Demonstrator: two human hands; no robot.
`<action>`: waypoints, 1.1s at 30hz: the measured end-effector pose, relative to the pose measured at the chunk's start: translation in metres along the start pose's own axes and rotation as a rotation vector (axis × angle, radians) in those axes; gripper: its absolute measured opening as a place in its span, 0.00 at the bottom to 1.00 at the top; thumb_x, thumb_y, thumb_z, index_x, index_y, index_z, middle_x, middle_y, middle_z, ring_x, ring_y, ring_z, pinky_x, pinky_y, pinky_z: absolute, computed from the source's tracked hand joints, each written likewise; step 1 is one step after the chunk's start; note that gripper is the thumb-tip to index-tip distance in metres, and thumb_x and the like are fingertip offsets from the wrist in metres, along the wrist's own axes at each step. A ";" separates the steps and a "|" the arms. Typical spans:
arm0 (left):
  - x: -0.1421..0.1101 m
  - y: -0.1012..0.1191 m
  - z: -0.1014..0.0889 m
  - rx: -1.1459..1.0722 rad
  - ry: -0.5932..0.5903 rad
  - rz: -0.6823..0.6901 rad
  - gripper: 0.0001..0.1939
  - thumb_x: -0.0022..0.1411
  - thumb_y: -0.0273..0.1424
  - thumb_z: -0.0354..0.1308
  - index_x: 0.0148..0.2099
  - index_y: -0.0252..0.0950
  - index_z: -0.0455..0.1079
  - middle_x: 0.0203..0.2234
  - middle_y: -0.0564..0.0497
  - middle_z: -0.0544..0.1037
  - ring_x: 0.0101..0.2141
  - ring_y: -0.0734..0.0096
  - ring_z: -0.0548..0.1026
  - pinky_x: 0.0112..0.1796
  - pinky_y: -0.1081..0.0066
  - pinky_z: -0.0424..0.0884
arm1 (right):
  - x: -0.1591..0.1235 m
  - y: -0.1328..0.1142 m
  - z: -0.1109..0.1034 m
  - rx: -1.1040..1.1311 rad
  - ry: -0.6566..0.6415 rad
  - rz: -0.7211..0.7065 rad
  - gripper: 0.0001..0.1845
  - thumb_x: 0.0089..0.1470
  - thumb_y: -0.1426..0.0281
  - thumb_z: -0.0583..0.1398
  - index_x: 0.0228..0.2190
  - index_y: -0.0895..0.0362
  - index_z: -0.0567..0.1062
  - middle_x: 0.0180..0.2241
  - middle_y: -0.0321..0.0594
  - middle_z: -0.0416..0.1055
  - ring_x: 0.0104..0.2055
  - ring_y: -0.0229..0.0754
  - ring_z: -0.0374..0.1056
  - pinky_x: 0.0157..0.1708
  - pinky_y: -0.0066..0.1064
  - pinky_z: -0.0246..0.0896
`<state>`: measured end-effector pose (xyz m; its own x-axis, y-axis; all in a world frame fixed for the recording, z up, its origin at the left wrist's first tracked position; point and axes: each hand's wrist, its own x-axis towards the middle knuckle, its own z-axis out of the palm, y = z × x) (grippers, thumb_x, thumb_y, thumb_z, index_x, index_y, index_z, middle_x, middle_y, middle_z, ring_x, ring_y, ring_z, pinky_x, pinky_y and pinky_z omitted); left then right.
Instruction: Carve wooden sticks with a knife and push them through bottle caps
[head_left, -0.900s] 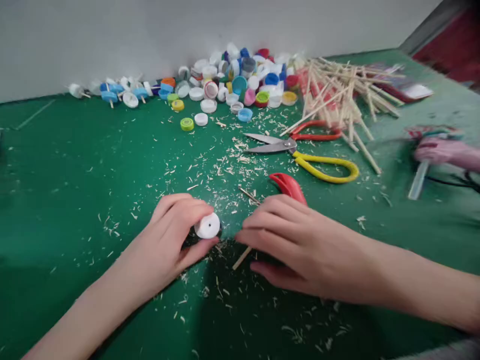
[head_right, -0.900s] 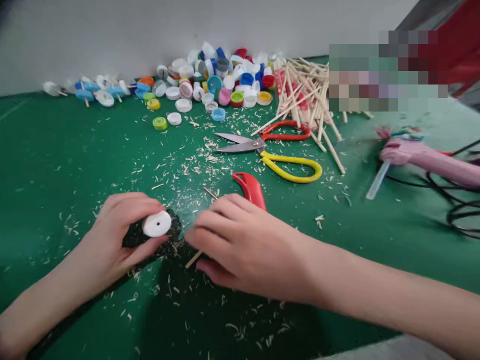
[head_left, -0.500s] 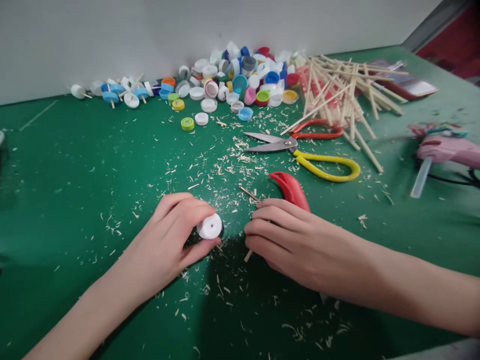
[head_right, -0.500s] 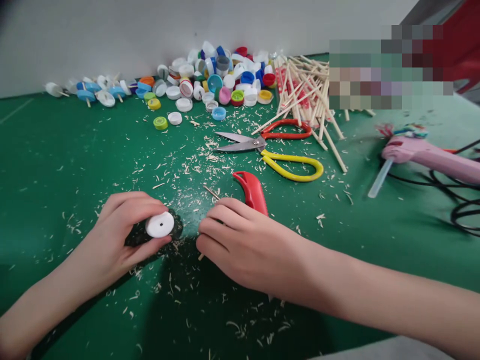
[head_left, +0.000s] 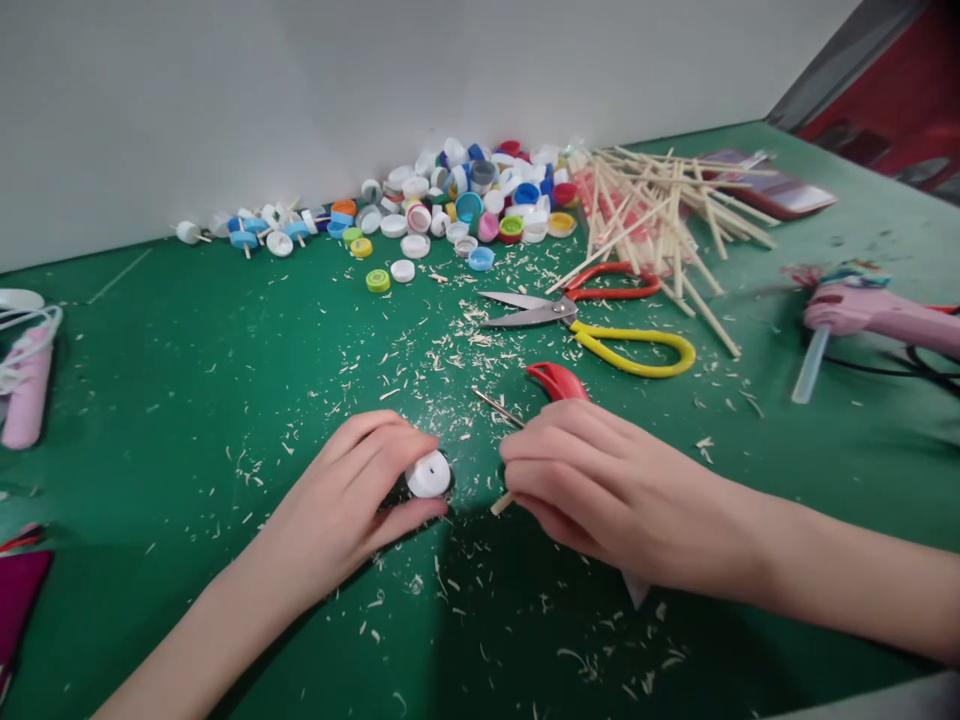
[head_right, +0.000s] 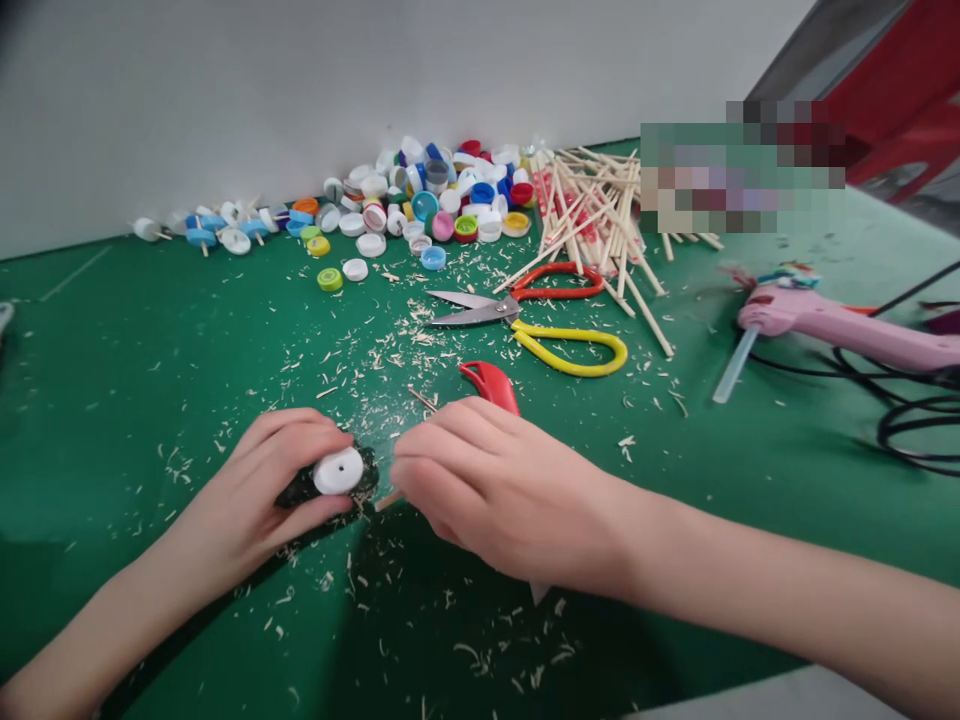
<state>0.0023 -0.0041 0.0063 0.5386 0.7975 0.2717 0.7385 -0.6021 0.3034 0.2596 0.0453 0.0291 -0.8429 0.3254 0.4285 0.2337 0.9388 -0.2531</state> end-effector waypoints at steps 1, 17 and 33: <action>0.000 0.000 0.000 -0.006 -0.010 0.003 0.17 0.65 0.36 0.56 0.54 0.37 0.61 0.44 0.48 0.75 0.50 0.66 0.66 0.49 0.68 0.68 | 0.000 -0.001 -0.002 0.079 0.010 0.073 0.06 0.61 0.77 0.51 0.38 0.60 0.67 0.36 0.40 0.69 0.38 0.35 0.62 0.41 0.29 0.62; -0.002 0.008 -0.001 -0.298 0.039 -0.147 0.17 0.63 0.31 0.59 0.52 0.45 0.60 0.45 0.52 0.74 0.50 0.71 0.70 0.49 0.68 0.71 | -0.001 -0.006 -0.010 0.831 0.011 0.561 0.07 0.60 0.72 0.58 0.42 0.56 0.67 0.33 0.34 0.68 0.32 0.27 0.65 0.29 0.17 0.63; 0.001 0.010 -0.002 -0.338 0.063 -0.106 0.15 0.63 0.28 0.59 0.51 0.43 0.62 0.42 0.51 0.76 0.46 0.69 0.73 0.44 0.67 0.72 | 0.001 -0.001 -0.001 0.586 0.291 0.325 0.08 0.56 0.79 0.59 0.36 0.56 0.67 0.36 0.34 0.73 0.40 0.32 0.71 0.40 0.27 0.69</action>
<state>0.0093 -0.0089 0.0110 0.4328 0.8586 0.2748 0.6070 -0.5029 0.6153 0.2584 0.0449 0.0306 -0.5928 0.6709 0.4455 0.0833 0.6014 -0.7946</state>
